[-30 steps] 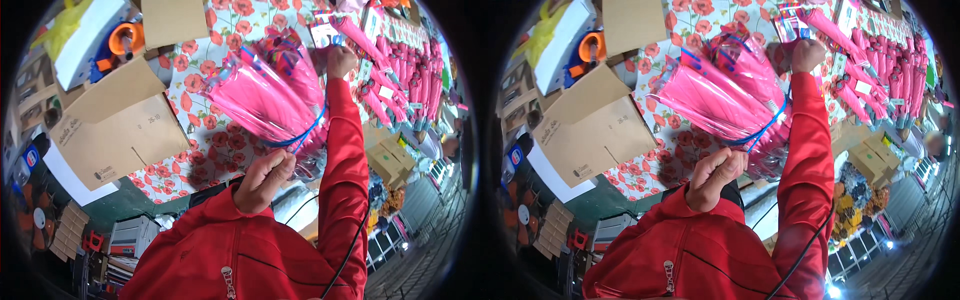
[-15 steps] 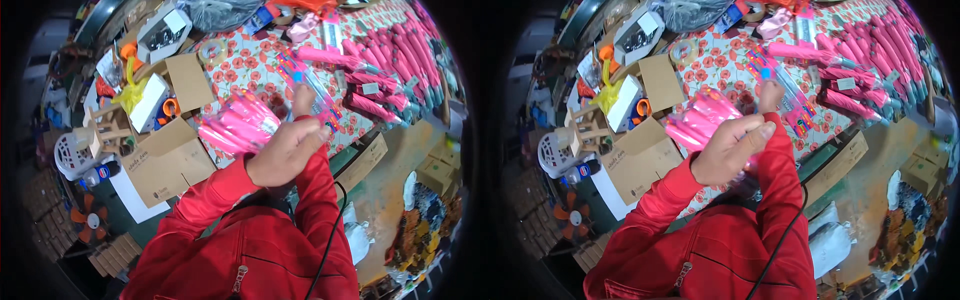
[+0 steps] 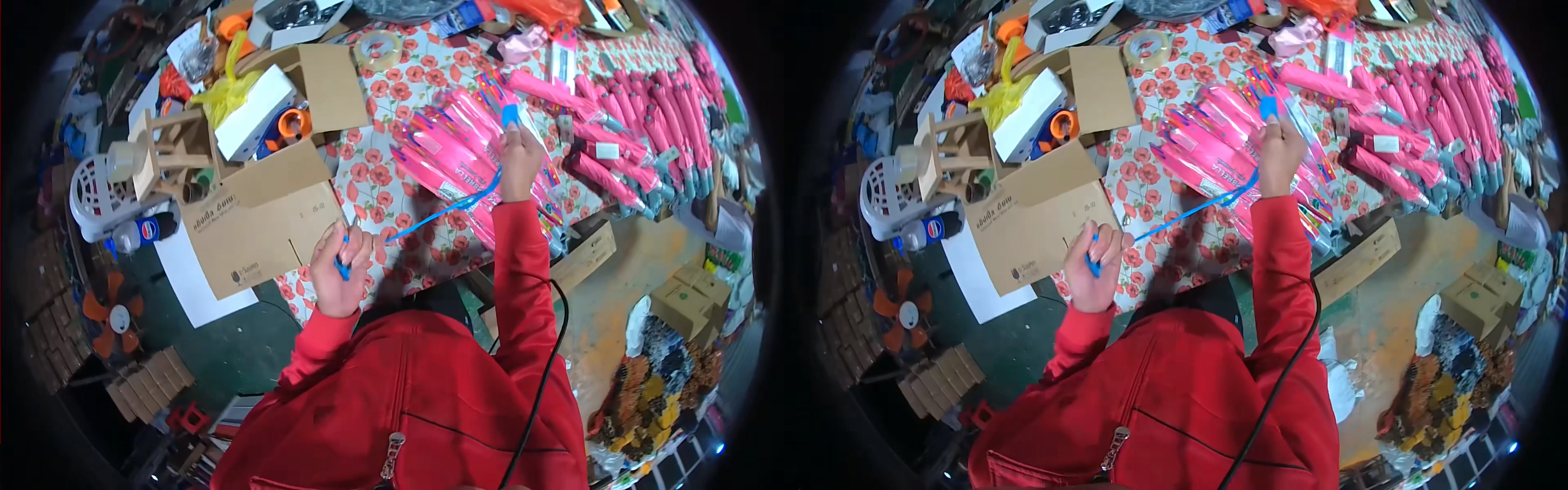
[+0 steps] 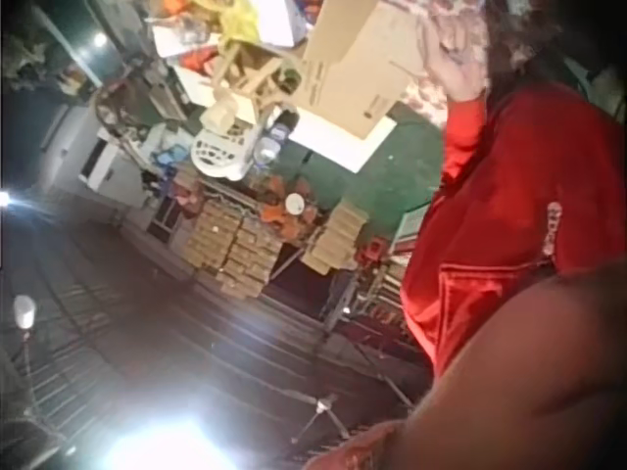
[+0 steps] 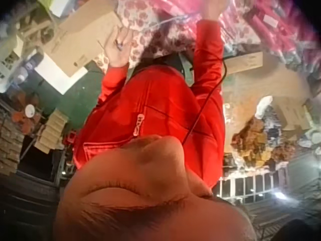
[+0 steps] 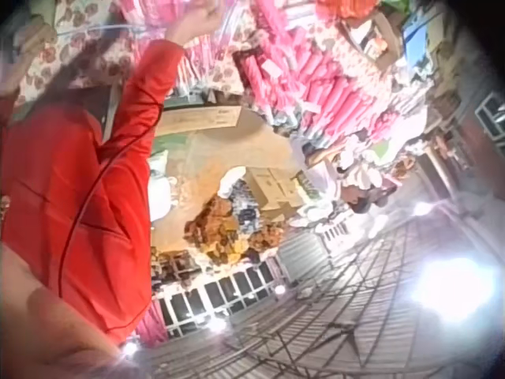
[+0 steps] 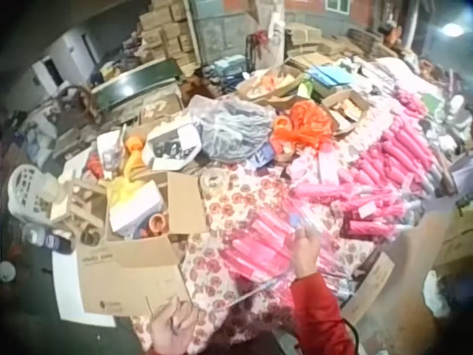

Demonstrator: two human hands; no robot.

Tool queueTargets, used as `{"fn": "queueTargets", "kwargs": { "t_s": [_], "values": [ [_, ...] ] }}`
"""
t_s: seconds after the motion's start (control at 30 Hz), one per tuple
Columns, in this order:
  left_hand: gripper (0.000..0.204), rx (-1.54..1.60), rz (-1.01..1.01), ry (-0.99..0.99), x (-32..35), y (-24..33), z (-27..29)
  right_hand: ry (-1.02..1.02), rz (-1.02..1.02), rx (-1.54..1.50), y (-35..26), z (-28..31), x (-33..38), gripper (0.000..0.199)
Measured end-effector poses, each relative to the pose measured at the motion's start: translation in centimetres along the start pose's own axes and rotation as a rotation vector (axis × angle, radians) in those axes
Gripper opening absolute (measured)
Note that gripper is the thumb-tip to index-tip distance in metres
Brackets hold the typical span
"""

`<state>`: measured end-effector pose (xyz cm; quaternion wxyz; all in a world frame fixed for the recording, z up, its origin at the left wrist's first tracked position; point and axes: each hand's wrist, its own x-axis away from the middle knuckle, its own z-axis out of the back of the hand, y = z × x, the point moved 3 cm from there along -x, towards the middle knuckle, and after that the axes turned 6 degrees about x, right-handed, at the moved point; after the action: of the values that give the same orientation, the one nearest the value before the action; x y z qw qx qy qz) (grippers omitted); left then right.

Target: Packaging pink umbrellas by bundling them with blue ties and placing them into cardboard boxes.

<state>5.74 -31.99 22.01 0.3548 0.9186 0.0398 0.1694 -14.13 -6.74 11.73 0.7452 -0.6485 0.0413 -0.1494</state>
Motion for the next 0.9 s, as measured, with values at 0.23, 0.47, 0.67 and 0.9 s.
{"fn": "queueTargets", "kwargs": {
  "t_s": [0.23, 0.47, 0.67, 0.9],
  "values": [
    [0.039, -0.607, -0.054, 0.451, 0.8, -10.3, 11.5, 0.05, 0.075, -0.145, 0.7, -0.6, -0.3, 0.021],
    [0.075, -0.317, 0.542, 0.163, -6.3, -14.9, 0.8, 0.099, -0.033, -0.169, -2.0, -1.0, 1.8, 0.022],
    [0.053, -0.127, 0.394, 0.283, -7.3, -17.3, 0.3, 0.107, -0.01, -0.179, -0.7, 0.1, 0.9, 0.02],
    [0.037, -0.196, -0.121, 0.197, -7.8, -14.0, -3.7, 0.064, -0.012, -0.242, -1.6, 0.0, 1.6, 0.02]
  ]
}}
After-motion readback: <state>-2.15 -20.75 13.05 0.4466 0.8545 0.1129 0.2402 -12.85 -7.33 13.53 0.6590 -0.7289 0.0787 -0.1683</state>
